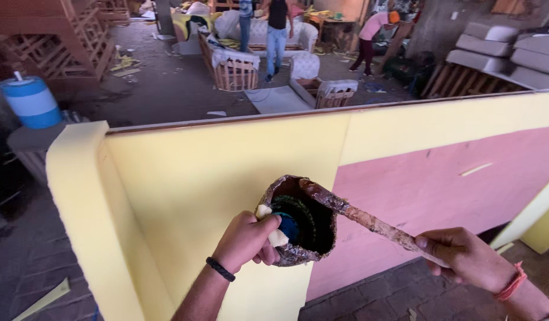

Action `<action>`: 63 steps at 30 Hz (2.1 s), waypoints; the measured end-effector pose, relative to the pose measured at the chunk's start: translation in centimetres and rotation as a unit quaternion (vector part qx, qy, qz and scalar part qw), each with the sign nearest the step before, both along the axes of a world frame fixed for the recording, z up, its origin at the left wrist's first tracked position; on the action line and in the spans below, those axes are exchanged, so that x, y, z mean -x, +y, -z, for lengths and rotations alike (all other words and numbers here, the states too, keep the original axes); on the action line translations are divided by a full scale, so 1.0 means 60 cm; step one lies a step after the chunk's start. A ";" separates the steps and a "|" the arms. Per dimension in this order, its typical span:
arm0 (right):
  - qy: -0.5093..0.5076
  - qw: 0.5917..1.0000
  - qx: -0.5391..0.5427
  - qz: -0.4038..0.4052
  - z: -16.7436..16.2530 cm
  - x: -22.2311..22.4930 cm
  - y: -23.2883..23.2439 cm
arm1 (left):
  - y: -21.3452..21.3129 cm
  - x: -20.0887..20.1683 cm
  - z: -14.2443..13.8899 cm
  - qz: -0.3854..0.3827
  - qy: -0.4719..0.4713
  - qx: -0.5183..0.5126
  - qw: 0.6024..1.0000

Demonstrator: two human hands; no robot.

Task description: The person stirs and applies glue with a stick along the top edge of a foam-covered furniture frame, then presses and aligns a strip of yellow foam onto the glued edge. They then measure the frame with a tape measure, cut a foam sheet with a hand saw blade, and handle the cut foam strip.

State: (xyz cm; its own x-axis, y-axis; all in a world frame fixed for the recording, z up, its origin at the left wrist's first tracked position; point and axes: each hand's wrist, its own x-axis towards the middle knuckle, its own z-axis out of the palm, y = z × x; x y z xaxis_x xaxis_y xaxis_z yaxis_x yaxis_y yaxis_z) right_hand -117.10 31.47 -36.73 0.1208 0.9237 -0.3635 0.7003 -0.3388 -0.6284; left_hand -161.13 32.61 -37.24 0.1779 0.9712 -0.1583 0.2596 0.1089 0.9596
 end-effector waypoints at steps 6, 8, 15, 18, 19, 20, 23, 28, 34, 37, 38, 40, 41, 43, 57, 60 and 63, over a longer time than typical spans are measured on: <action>-0.016 0.995 -0.096 -0.027 -0.078 -0.009 -0.006 | 0.021 -0.019 -0.006 0.018 -0.055 0.006 0.998; -0.002 0.989 -0.147 -0.011 -0.117 0.006 0.015 | 0.027 -0.022 0.000 0.011 -0.074 0.014 0.997; -0.219 0.958 -0.181 0.049 -0.216 0.080 0.122 | 0.046 -0.023 0.029 0.012 -0.075 0.018 0.997; -0.316 0.927 -0.204 0.020 -0.241 0.095 0.132 | 0.045 -0.025 0.039 0.013 -0.073 0.029 0.997; -0.355 0.910 -0.211 0.028 -0.246 0.102 0.128 | 0.044 -0.026 0.042 0.018 -0.074 0.030 0.997; -0.394 0.892 -0.218 0.035 -0.248 0.112 0.119 | 0.043 -0.027 0.044 0.023 -0.076 0.032 0.996; -0.416 0.882 -0.218 0.026 -0.235 0.157 0.090 | 0.045 -0.033 0.049 0.023 -0.084 0.033 0.996; -0.470 0.834 -0.288 0.018 -0.214 0.170 0.083 | 0.049 -0.048 0.056 0.033 -0.072 0.051 0.996; -0.485 0.820 -0.270 0.140 -0.209 0.059 0.118 | 0.038 -0.055 0.076 0.050 -0.076 0.068 0.993; -0.463 0.820 -0.320 0.105 -0.195 0.051 0.116 | 0.042 -0.057 0.083 0.050 -0.077 0.069 0.993; -0.448 0.820 -0.347 0.083 -0.196 0.053 0.114 | 0.046 -0.057 0.083 0.051 -0.076 0.068 0.993; -0.433 0.846 -0.292 0.106 -0.195 0.059 0.115 | 0.053 -0.058 0.084 0.045 -0.079 0.066 0.994; -0.424 0.859 -0.262 0.118 -0.198 0.064 0.115 | 0.054 -0.059 0.087 0.042 -0.079 0.067 0.994; -0.472 0.821 -0.304 0.105 -0.211 0.071 0.119 | 0.056 -0.060 0.092 0.034 -0.080 0.074 0.993; -0.436 0.807 -0.394 -0.056 -0.240 0.225 0.105 | 0.042 -0.022 0.095 0.000 -0.117 0.066 0.991; -0.446 0.779 -0.433 -0.085 -0.240 0.251 0.107 | 0.045 -0.011 0.092 -0.009 -0.123 0.050 0.991; -0.435 0.795 -0.420 -0.043 -0.236 0.251 0.103 | 0.043 0.005 0.097 -0.013 -0.137 0.048 0.989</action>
